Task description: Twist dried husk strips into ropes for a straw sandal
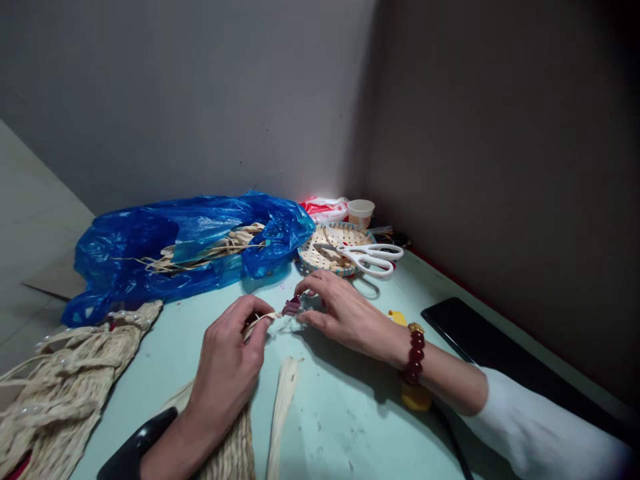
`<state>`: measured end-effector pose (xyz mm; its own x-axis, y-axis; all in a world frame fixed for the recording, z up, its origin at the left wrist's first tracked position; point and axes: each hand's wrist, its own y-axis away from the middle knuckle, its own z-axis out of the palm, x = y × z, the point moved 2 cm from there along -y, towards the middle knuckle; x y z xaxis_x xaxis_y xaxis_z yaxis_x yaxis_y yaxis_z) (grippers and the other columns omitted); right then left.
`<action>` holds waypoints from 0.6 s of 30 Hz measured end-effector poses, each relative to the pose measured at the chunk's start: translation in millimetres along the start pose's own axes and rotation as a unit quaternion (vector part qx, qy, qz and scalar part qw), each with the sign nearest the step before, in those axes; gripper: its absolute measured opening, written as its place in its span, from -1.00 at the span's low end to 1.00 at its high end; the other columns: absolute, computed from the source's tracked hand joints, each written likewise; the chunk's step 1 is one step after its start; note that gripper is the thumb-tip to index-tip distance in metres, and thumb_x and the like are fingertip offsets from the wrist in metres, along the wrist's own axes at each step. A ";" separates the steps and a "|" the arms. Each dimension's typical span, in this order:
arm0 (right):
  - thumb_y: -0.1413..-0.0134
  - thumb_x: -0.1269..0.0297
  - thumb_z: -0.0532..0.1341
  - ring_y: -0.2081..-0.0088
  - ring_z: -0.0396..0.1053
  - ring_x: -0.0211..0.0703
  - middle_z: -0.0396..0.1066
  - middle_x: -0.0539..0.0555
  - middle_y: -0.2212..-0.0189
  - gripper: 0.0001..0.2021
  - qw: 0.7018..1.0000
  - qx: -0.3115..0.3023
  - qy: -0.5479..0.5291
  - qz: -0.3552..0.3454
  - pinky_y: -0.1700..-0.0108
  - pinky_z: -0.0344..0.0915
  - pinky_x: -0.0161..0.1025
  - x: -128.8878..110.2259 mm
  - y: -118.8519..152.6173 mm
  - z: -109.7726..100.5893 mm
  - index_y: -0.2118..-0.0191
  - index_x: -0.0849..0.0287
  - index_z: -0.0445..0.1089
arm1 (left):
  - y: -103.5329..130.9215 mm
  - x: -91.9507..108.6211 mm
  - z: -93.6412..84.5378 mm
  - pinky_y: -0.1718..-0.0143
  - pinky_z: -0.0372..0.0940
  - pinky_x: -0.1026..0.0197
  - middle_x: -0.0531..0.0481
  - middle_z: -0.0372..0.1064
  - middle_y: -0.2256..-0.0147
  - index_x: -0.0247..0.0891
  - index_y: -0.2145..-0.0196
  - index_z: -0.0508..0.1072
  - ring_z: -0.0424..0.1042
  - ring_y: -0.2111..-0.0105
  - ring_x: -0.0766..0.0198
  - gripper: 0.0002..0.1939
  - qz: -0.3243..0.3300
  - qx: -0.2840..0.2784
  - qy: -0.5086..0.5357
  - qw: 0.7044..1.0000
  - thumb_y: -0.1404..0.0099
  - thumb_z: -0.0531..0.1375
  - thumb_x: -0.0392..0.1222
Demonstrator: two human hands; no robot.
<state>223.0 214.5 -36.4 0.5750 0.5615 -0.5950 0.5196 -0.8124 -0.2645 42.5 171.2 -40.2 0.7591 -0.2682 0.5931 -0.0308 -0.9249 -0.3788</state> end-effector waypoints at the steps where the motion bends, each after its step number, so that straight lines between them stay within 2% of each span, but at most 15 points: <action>1: -0.13 0.38 0.28 0.11 0.29 -0.09 0.37 0.16 0.12 -0.81 1.000 0.004 -0.004 -0.004 0.10 0.22 -0.20 -0.2 -0.4 -1.7 0.13 0.21 0.37 | -1.0 -1.1 -0.2 0.34 0.22 0.19 0.07 0.44 0.40 -0.17 0.38 0.41 0.39 0.42 0.22 -0.90 -0.016 -0.004 0.021 1.000 -0.26 0.11 -0.21; 5: -0.13 0.39 0.29 0.21 0.34 -0.14 0.46 0.10 0.21 -0.80 1.000 0.005 -0.002 0.004 0.17 0.20 -0.23 -1.9 -1.2 -7.4 0.10 0.22 0.40 | -4.5 -5.5 1.1 0.31 0.21 0.19 0.10 0.47 0.40 -0.15 0.40 0.46 0.39 0.39 0.22 -0.93 -0.083 -0.018 0.083 0.993 -0.20 0.17 -0.22; 8: -0.15 0.37 0.29 0.21 0.33 -0.12 0.45 0.11 0.26 -0.83 0.999 0.000 0.036 -0.016 0.19 0.18 -0.23 -3.9 -0.6 -6.6 0.13 0.24 0.42 | -5.7 -6.8 2.0 0.35 0.22 0.22 0.11 0.48 0.45 -0.15 0.45 0.48 0.38 0.42 0.25 -0.94 -0.115 -0.021 0.115 0.987 -0.16 0.21 -0.23; 12: -0.17 0.44 0.23 0.25 0.27 -0.09 0.42 0.12 0.40 -0.98 0.988 -0.017 0.137 -0.066 0.28 0.13 -0.24 -7.1 1.7 0.4 0.29 0.28 0.38 | -5.4 -6.0 1.7 0.37 0.23 0.24 0.10 0.49 0.45 -0.16 0.43 0.51 0.38 0.43 0.27 -0.95 -0.122 -0.025 0.157 0.980 -0.15 0.23 -0.21; 15: -0.18 0.51 0.18 0.33 0.23 -0.10 0.39 0.11 0.48 -0.90 0.972 -0.032 0.217 -0.082 0.35 0.06 -0.23 -10.5 3.5 4.4 0.37 0.27 0.35 | -5.2 -4.6 1.2 0.36 0.25 0.24 0.09 0.50 0.44 -0.16 0.42 0.53 0.38 0.43 0.27 -0.92 -0.120 -0.025 0.170 0.978 -0.16 0.23 -0.17; 18: -0.14 0.52 0.20 0.34 0.25 -0.11 0.40 0.11 0.47 -0.93 0.966 -0.039 0.247 -0.068 0.38 0.01 -0.22 -13.0 4.7 4.7 0.36 0.27 0.36 | -6.4 -2.7 0.5 0.35 0.27 0.22 0.09 0.50 0.47 -0.15 0.45 0.57 0.36 0.48 0.27 -0.90 -0.124 -0.020 0.170 0.977 -0.13 0.24 -0.16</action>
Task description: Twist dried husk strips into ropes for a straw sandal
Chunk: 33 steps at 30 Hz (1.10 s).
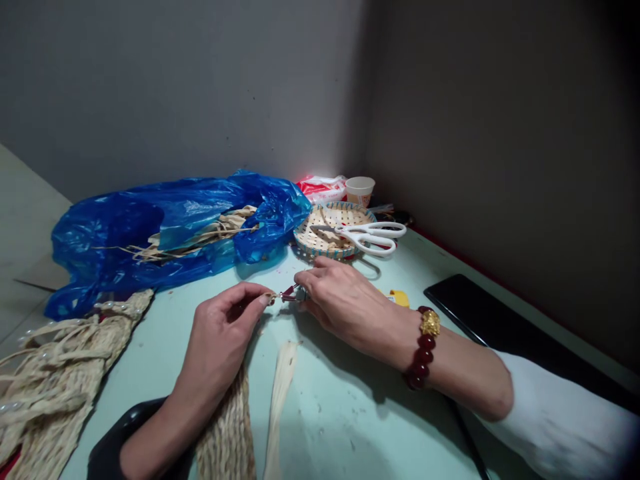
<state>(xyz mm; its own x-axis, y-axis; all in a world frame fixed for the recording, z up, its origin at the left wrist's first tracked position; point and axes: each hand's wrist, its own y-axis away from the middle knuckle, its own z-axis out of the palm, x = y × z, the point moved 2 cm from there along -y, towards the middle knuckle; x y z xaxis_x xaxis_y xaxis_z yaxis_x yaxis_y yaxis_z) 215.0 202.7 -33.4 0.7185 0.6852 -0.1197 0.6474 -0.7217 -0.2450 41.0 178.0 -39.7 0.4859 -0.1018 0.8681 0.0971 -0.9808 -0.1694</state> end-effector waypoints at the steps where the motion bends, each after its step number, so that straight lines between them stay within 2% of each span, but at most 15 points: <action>1: -0.13 0.50 0.21 0.35 0.26 -0.11 0.41 0.12 0.45 -0.95 1.000 -0.004 0.000 0.011 0.39 0.00 -0.23 0.0 0.3 -0.6 0.34 0.27 0.36 | -0.4 0.9 -0.3 0.35 0.28 0.21 0.09 0.51 0.48 -0.14 0.45 0.58 0.36 0.49 0.27 -0.90 -0.001 0.004 -0.001 1.000 -0.11 0.24 -0.15; 5: -0.15 0.42 0.21 0.40 0.28 -0.16 0.42 0.12 0.44 -0.96 0.999 -0.016 -0.011 0.047 0.41 0.00 -0.25 0.5 1.9 -1.7 0.33 0.26 0.37 | -0.8 1.7 -1.9 0.29 0.29 0.20 0.06 0.58 0.44 -0.13 0.47 0.62 0.43 0.43 0.22 -0.90 -0.023 0.016 -0.010 1.000 -0.09 0.28 -0.13; 10: -0.15 0.49 0.19 0.42 0.26 -0.16 0.40 0.09 0.51 -0.91 1.000 0.018 0.014 -0.002 0.38 -0.01 -0.22 -3.8 3.3 -0.1 0.38 0.27 0.39 | 1.6 -0.4 -1.0 0.21 0.27 0.24 0.07 0.61 0.38 -0.11 0.45 0.63 0.47 0.33 0.22 -0.91 -0.019 0.005 -0.024 1.000 -0.12 0.29 -0.17; 16: -0.17 0.51 0.17 0.47 0.23 -0.17 0.38 0.07 0.57 -0.85 0.999 0.034 0.034 -0.012 0.41 -0.05 -0.20 -2.8 3.5 3.4 0.42 0.27 0.39 | 1.8 0.7 1.1 0.27 0.25 0.28 0.07 0.57 0.40 -0.17 0.44 0.57 0.45 0.37 0.26 -0.95 -0.027 0.015 -0.008 1.000 -0.12 0.28 -0.20; 21: -0.17 0.47 0.20 0.48 0.25 -0.14 0.40 0.08 0.58 -0.84 0.998 0.041 0.051 -0.012 0.42 -0.07 -0.18 0.8 3.3 6.2 0.45 0.25 0.38 | 1.3 1.8 -0.3 0.36 0.21 0.31 0.12 0.47 0.47 -0.19 0.46 0.49 0.38 0.44 0.32 -0.93 -0.007 0.041 -0.018 0.999 -0.14 0.28 -0.18; 27: -0.14 0.47 0.22 0.52 0.21 -0.14 0.39 0.07 0.60 -0.83 0.998 0.040 0.043 -0.023 0.44 -0.12 -0.17 -6.9 2.4 5.8 0.48 0.23 0.38 | 6.4 3.0 2.2 0.37 0.18 0.29 0.15 0.45 0.50 -0.19 0.48 0.47 0.35 0.47 0.33 -0.90 0.028 0.049 -0.061 0.997 -0.18 0.26 -0.21; 33: -0.14 0.44 0.23 0.53 0.17 -0.16 0.38 0.06 0.60 -0.83 0.998 0.050 0.033 -0.023 0.45 -0.14 -0.18 -8.0 5.3 8.5 0.48 0.22 0.38 | 8.6 0.9 4.5 0.34 0.21 0.25 0.12 0.50 0.47 -0.18 0.46 0.51 0.40 0.44 0.28 -0.90 0.039 0.011 -0.080 0.996 -0.22 0.24 -0.23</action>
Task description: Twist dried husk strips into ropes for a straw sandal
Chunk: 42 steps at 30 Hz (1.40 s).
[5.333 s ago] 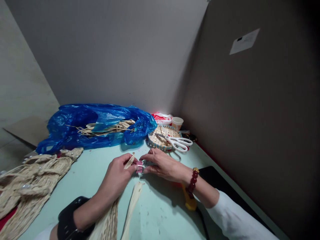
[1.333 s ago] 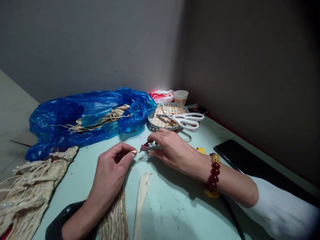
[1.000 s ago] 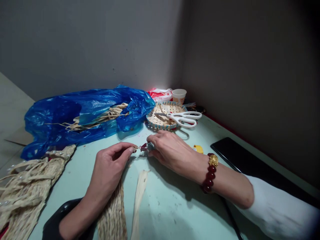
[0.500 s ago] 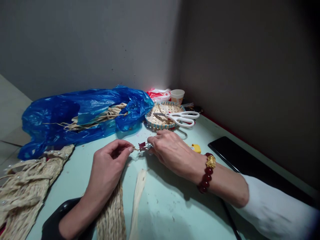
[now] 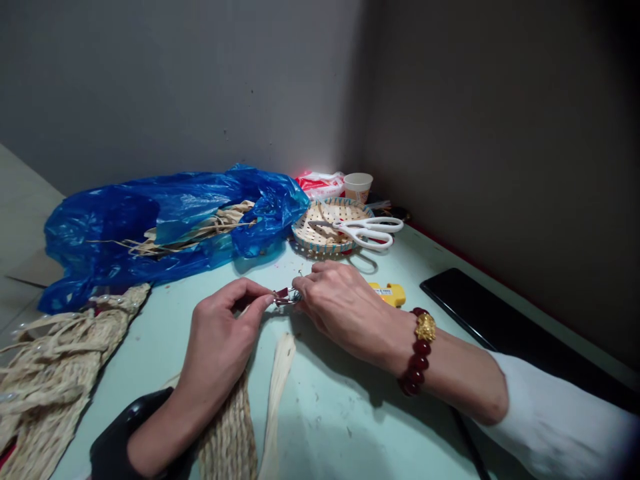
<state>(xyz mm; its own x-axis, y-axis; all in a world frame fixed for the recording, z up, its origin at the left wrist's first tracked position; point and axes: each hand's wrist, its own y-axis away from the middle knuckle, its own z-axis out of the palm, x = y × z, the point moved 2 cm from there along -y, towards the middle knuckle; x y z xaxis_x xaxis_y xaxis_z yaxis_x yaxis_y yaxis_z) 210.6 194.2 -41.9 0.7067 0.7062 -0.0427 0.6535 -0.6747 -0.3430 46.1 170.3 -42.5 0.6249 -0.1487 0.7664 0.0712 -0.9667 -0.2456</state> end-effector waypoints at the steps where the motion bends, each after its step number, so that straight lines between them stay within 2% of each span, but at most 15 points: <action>1: -0.14 0.43 0.23 0.53 0.16 -0.16 0.38 0.05 0.60 -0.82 1.000 0.002 0.000 -0.002 0.46 -0.14 -0.17 0.2 0.6 0.4 0.49 0.22 0.38 | -0.1 -0.5 -0.1 0.33 0.22 0.24 0.11 0.51 0.46 -0.17 0.45 0.52 0.41 0.43 0.27 -0.89 0.006 -0.007 -0.007 1.000 -0.23 0.23 -0.23; 11: -0.12 0.52 0.18 0.53 0.14 -0.17 0.37 0.06 0.60 -0.83 0.999 -0.032 0.016 -0.011 0.43 -0.14 -0.16 -3.2 -1.3 0.0 0.48 0.23 0.36 | 1.6 0.0 0.1 0.23 0.26 0.15 -0.06 0.53 0.33 -0.27 0.31 0.55 0.46 0.30 0.17 -0.78 0.119 -0.049 -0.099 0.987 -0.30 0.08 -0.26; 15: -0.13 0.53 0.17 0.47 0.20 -0.16 0.40 0.09 0.54 -0.88 0.999 -0.037 0.015 -0.008 0.40 -0.08 -0.17 -2.4 -0.3 1.0 0.41 0.25 0.37 | 2.7 3.1 1.3 0.23 0.26 0.15 -0.07 0.54 0.32 -0.27 0.29 0.55 0.47 0.29 0.16 -0.75 0.132 -0.069 -0.123 0.981 -0.31 0.06 -0.22; 18: -0.18 0.54 0.11 0.41 0.25 -0.13 0.41 0.12 0.48 -0.88 0.999 -0.021 0.017 0.018 0.37 -0.04 -0.18 -1.5 -0.5 -2.6 0.30 0.27 0.38 | -0.6 3.8 -0.9 0.16 0.24 0.12 -0.05 0.56 0.25 -0.22 0.23 0.54 0.47 0.24 0.13 -0.76 0.082 -0.090 -0.114 0.986 -0.32 0.08 -0.17; 20: -0.21 0.53 0.08 0.39 0.27 -0.12 0.41 0.13 0.45 -0.85 0.999 -0.007 0.016 0.036 0.37 -0.03 -0.19 -1.1 -0.4 -6.6 0.20 0.28 0.37 | -4.4 1.9 -3.9 0.19 0.24 0.13 -0.03 0.57 0.27 -0.19 0.18 0.52 0.47 0.28 0.14 -0.77 0.013 -0.117 -0.070 0.991 -0.31 0.12 -0.13; 23: -0.21 0.53 0.07 0.39 0.28 -0.13 0.42 0.13 0.42 -0.79 0.998 -0.001 -0.017 0.065 0.39 -0.02 -0.21 0.9 1.4 -10.3 0.08 0.28 0.34 | -8.1 -1.6 -7.4 0.42 0.22 0.24 0.00 0.52 0.42 -0.25 0.25 0.51 0.38 0.49 0.27 -0.79 -0.095 -0.178 0.060 0.978 -0.26 0.19 -0.08; 26: -0.16 0.55 0.09 0.39 0.32 -0.16 0.46 0.12 0.38 -0.76 0.994 -0.002 -0.062 0.094 0.41 -0.01 -0.25 5.5 6.1 -9.4 0.07 0.24 0.33 | -5.4 -0.2 -8.5 0.61 0.15 0.34 -0.01 0.49 0.47 -0.30 0.34 0.49 0.30 0.63 0.37 -0.80 -0.142 -0.215 0.142 0.956 -0.23 0.22 -0.09; 30: -0.16 0.52 0.11 0.37 0.37 -0.17 0.49 0.11 0.35 -0.78 0.991 0.005 -0.068 0.115 0.39 0.03 -0.27 11.4 13.7 -9.4 0.10 0.22 0.37 | 6.0 6.5 -10.0 0.67 0.12 0.42 -0.03 0.50 0.48 -0.32 0.32 0.46 0.28 0.67 0.44 -0.86 -0.177 -0.224 0.201 0.937 -0.26 0.20 -0.18; 34: -0.20 0.50 0.09 0.34 0.39 -0.15 0.49 0.13 0.37 -0.84 0.990 0.012 -0.065 0.128 0.36 0.05 -0.26 11.4 20.4 -18.7 0.18 0.24 0.40 | 14.3 8.1 -15.7 0.67 0.20 0.42 -0.08 0.50 0.47 -0.35 0.39 0.46 0.31 0.67 0.45 -0.90 -0.228 -0.237 0.256 0.909 -0.24 0.23 -0.25; 38: -0.26 0.43 0.06 0.40 0.34 -0.16 0.46 0.11 0.44 -0.81 0.991 0.022 -0.053 0.125 0.35 0.03 -0.23 -1.6 31.1 -29.1 0.33 0.23 0.39 | 20.3 5.3 -20.5 0.66 0.25 0.43 -0.08 0.47 0.49 -0.37 0.44 0.44 0.32 0.67 0.46 -0.92 -0.274 -0.220 0.315 0.882 -0.22 0.22 -0.36; 42: -0.22 0.47 0.08 0.46 0.27 -0.21 0.42 0.04 0.49 -0.82 0.996 0.017 -0.057 0.073 0.36 0.00 -0.24 -21.8 45.6 -27.8 0.39 0.20 0.35 | 31.4 5.8 -22.6 0.69 0.23 0.46 -0.03 0.43 0.51 -0.36 0.43 0.44 0.29 0.69 0.49 -0.90 -0.293 -0.184 0.361 0.866 -0.26 0.18 -0.39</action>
<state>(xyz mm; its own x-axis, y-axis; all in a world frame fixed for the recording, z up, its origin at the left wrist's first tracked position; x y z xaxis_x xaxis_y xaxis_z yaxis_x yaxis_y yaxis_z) 232.5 142.1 -30.6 0.7565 0.6226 -0.2000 0.5354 -0.7653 -0.3572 34.4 134.3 -32.4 -0.0934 0.4263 0.8998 -0.1237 -0.9017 0.4143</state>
